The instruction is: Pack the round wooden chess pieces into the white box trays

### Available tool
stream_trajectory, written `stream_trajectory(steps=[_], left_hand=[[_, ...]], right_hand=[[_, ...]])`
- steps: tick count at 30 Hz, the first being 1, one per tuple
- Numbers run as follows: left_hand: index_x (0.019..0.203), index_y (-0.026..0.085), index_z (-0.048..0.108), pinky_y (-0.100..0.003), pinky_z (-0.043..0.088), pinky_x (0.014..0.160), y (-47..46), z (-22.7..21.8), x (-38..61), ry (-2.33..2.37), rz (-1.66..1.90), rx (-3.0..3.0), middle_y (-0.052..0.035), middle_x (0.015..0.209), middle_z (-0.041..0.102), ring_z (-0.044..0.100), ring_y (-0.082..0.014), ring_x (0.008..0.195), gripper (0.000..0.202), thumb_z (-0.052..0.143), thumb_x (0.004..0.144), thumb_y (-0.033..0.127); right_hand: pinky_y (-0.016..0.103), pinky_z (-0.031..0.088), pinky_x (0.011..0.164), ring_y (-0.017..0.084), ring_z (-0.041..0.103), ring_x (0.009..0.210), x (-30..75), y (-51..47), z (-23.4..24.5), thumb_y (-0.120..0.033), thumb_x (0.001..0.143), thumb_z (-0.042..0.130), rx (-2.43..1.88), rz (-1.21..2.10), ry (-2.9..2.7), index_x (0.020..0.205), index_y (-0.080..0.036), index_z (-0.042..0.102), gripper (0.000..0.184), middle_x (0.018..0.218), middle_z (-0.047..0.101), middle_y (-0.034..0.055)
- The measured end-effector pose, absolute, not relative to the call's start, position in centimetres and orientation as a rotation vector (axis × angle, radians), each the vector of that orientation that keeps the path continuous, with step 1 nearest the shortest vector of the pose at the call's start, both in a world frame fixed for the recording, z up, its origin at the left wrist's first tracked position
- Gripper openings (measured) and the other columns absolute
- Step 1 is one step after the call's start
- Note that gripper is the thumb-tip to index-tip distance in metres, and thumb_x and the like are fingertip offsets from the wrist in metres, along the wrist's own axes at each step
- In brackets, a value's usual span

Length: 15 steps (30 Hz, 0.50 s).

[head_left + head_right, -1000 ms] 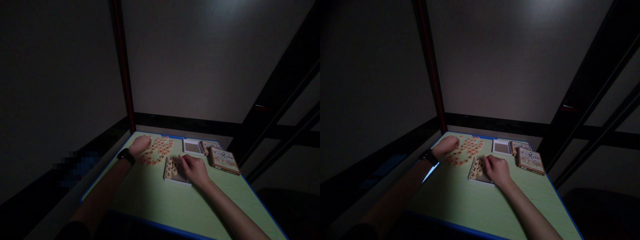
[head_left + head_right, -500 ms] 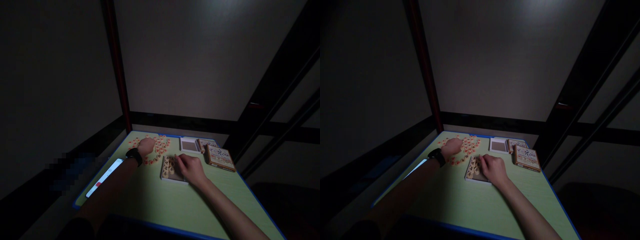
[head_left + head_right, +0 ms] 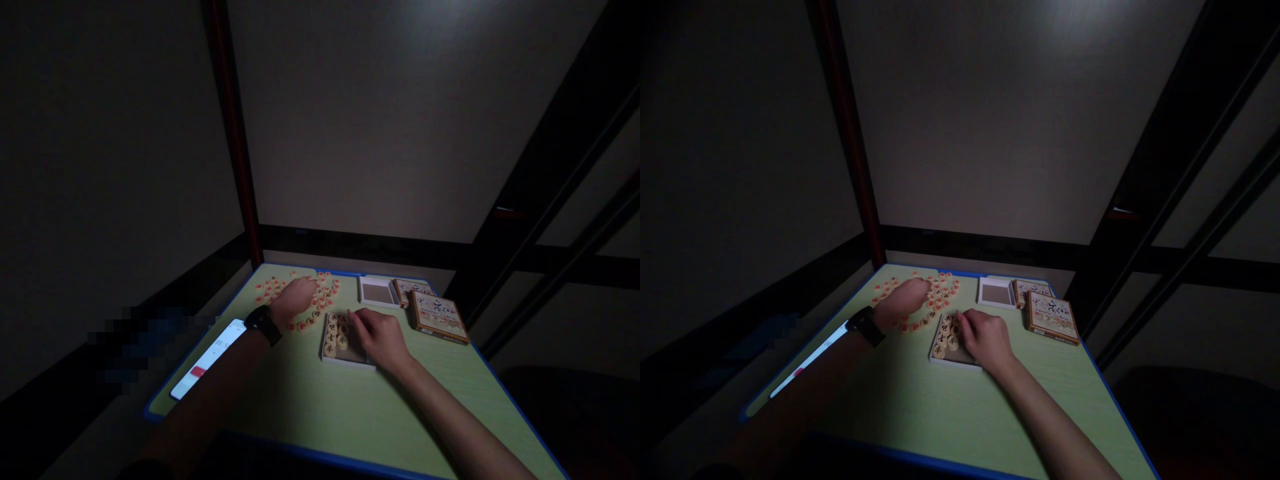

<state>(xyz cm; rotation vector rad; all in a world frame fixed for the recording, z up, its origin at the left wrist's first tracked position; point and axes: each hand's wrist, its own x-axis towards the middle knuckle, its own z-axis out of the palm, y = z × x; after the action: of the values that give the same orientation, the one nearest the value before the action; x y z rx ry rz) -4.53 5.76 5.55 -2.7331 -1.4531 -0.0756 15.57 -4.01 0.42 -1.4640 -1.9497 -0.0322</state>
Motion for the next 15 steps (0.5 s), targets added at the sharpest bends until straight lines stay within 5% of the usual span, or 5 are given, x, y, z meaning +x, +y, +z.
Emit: stream_trajectory(steps=[3,5,15], left_hand=[[0.095,0.014,0.067,-0.028,0.051,0.088,5.3,5.4,-4.2,-1.449,-0.34,-3.163,-0.0084,0.099,0.072,0.067,-0.0198,0.097,0.012,0.06,0.085,0.016],[0.096,0.015,0.065,-0.027,0.053,0.08,4.9,4.9,-3.9,-1.48,-0.547,-3.573,-0.0042,0.092,0.073,0.068,-0.0169,0.088,0.019,0.07,0.077,0.018],[0.093,0.017,0.056,-0.027,0.051,0.068,4.0,3.5,-4.2,-1.619,-0.766,-4.125,-0.0014,0.079,0.071,0.067,-0.0146,0.073,0.057,0.091,0.05,0.032]], right_hand=[[0.026,0.048,0.072,0.018,0.068,0.078,15.7,-3.9,0.5,-0.028,0.094,0.051,-1.319,0.088,-2.014,0.118,-0.019,0.067,0.03,0.093,0.075,0.0069],[0.028,0.05,0.076,0.019,0.067,0.084,15.8,-3.9,0.6,-0.024,0.092,0.055,-1.23,0.164,-2.093,0.128,-0.021,0.062,0.038,0.1,0.074,0.0078],[0.027,0.049,0.074,0.019,0.068,0.078,15.7,-4.6,2.7,-0.023,0.09,0.058,-1.103,0.608,-2.149,0.09,-0.019,0.077,0.02,0.088,0.076,0.0049]])
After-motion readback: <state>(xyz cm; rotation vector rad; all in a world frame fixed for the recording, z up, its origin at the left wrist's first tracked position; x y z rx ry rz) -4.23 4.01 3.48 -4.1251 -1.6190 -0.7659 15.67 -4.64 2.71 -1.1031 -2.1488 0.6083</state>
